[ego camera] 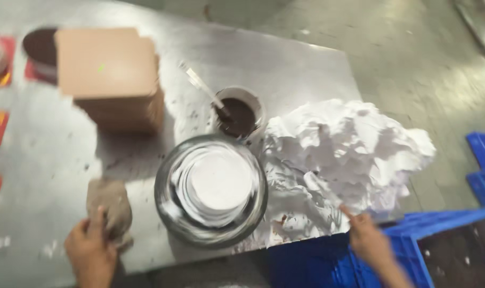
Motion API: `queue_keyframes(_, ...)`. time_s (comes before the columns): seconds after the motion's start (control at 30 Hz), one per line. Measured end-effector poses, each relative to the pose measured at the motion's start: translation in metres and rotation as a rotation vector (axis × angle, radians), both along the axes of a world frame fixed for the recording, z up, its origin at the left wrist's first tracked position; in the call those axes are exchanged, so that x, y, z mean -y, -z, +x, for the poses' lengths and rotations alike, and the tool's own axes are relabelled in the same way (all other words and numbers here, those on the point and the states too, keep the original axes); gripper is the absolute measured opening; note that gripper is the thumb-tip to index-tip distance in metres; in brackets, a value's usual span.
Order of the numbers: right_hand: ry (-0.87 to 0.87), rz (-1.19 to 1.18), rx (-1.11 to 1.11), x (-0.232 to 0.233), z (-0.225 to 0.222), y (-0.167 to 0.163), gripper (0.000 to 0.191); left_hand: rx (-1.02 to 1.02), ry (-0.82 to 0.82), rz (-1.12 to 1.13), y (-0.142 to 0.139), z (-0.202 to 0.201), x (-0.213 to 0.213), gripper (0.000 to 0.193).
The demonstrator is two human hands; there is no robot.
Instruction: The person places a chocolate cake on a turntable plate, spreads white cream over its top with a spatula, ladles chocolate glaze over the cream and spreads it smooth, then places the finished cake into a blue plastic crate alongside other completed cakes.
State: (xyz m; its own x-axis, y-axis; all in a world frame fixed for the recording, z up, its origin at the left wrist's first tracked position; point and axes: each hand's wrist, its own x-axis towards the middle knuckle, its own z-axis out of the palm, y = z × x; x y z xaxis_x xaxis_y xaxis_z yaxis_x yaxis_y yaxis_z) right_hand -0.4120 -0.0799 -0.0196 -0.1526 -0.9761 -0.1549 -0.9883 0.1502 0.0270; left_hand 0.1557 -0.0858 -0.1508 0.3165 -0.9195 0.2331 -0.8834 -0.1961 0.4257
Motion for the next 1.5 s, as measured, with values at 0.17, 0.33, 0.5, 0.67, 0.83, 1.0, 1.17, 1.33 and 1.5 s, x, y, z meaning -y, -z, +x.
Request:
queue_keyframes(0.17, 0.441, -0.166, 0.299, -0.065, 0.086, 0.110, 0.054, -0.108, 0.112, -0.065, -0.015, 0.045, 0.053, 0.060)
queue_keyframes(0.33, 0.929, -0.294, 0.701, -0.072, 0.109, 0.092, 0.040, -0.119, 0.337, -0.188, -0.028, 0.054, 0.100, 0.049)
queue_keyframes(0.5, 1.094, -0.228, 1.509, -0.067, 0.137, 0.090, 0.031, -0.234, 0.441, 0.113, -0.026, 0.044, 0.110, 0.089)
queue_keyframes(0.67, 0.964, -0.068, 1.370, -0.107, 0.166, 0.138, 0.031, 0.117, 0.612, -0.186, -0.023, 0.042, 0.084, 0.096)
queue_keyframes(0.83, -0.333, -0.358, 0.522, -0.192, 0.101, 0.141, 0.026, -0.510, 0.448, -0.089, -0.039, 0.009, 0.021, 0.067)
queue_keyframes(1.0, 0.675, -0.247, 1.530, -0.172, 0.045, 0.133, 0.025, -1.165, 0.193, 0.307, -0.023, -0.037, -0.001, 0.053)
queue_keyframes(1.17, 0.383, -0.046, 1.159, -0.070, 0.081, 0.109, 0.051, -1.050, 0.363, 0.160, -0.025, -0.046, 0.100, 0.040)
queue_keyframes(1.33, 0.233, 0.098, 0.983, 0.013, 0.100, 0.084, 0.050, -0.888, 0.395, 0.223, -0.054, -0.063, 0.162, 0.036)
queue_keyframes(1.5, 0.106, 0.213, 0.826, -0.028, 0.097, 0.072, 0.050, -0.978, 0.047, -0.014, -0.027, -0.124, -0.004, 0.034)
